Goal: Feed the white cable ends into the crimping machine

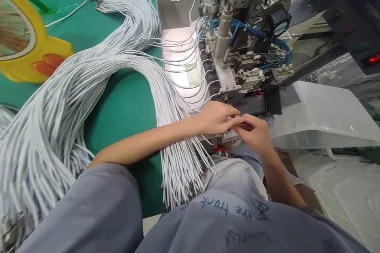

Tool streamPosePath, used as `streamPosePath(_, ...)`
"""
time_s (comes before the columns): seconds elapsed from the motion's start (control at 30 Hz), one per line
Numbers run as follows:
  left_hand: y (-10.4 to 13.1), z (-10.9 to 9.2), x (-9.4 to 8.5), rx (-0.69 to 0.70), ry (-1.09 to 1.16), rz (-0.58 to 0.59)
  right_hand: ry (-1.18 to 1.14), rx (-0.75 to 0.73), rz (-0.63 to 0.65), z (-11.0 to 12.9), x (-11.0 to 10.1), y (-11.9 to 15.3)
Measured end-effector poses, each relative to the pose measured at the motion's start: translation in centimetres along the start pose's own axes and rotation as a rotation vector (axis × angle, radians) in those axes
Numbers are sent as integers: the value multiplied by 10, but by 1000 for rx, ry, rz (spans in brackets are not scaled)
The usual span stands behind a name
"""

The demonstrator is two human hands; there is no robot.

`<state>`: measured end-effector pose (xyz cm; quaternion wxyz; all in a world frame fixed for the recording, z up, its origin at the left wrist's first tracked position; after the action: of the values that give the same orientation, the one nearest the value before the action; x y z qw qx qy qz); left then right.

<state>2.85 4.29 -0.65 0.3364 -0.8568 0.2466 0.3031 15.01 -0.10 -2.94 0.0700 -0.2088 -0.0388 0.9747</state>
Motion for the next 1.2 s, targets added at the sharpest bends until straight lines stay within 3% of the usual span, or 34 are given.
streamPosePath(0.13, -5, 10, -6, -13, 126, -89, -288, 100, -105, -5, -3, -24)
streamPosePath(0.33, -6, 16, -8, 15, 188, -125, -444, 154, -203, -11, 1, -24)
streamPosePath(0.63, -5, 12, -8, 103, 66, -209, -341, 82, -237, -1, -1, -27)
streamPosePath(0.87, -4, 14, -8, 18, 45, -180, -197, -40, -103, 5, -10, -37)
streamPosePath(1.2, -3, 13, -13, -48, 159, -278, -350, 50, -359, -9, 14, -28)
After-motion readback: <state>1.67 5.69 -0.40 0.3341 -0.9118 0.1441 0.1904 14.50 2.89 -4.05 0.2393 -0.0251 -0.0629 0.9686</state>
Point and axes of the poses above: each hand's wrist, its own y-axis away from the middle knuckle, its own x-axis out of the palm, z = x × y, the point moved 5 cm from there along -y, towards the middle knuckle, and after that the axes turned 12 degrees about -z, right-handed, at the moved point
